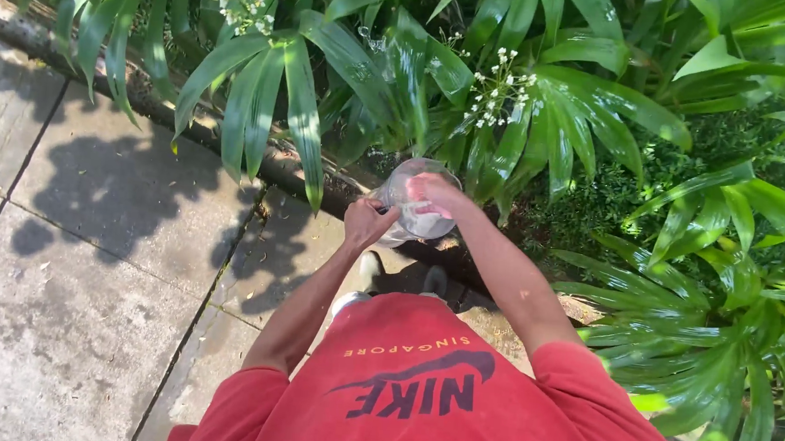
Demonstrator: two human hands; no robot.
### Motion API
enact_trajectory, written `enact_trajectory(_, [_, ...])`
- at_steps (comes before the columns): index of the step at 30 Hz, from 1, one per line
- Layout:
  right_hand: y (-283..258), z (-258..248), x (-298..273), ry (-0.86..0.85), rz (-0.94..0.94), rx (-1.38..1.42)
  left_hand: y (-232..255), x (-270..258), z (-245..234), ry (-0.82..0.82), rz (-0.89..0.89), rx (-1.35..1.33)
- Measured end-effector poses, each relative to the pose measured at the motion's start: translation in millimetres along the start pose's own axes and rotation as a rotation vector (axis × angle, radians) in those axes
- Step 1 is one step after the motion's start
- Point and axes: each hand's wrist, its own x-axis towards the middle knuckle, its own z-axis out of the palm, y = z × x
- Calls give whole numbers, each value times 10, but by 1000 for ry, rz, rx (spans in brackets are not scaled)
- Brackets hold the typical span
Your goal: Watering a potted plant with a pitcher and refilling it at an outdoor tap.
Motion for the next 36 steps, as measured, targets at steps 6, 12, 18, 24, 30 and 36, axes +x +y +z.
enact_trajectory(6, [987,-61,1183,-378,157,253,-92,79,-112,-40,22,31])
enact_trajectory(12, [-1536,414,-1137,-59,-543,905,-269,130,-234,10,-13,-111])
enact_trajectory(18, [-642,203,-217,38,-249,90,-195,159,-390,-14,-20,-111])
enact_trajectory(24, [687,408,1143,183,-52,-561,-157,123,-539,-140,-74,-174])
enact_trajectory(30, [53,224,492,-66,-230,505,-286,262,-461,-116,-32,-185])
enact_trajectory(36, [-631,71,-590,282,-547,639,-214,322,-468,-155,10,-161])
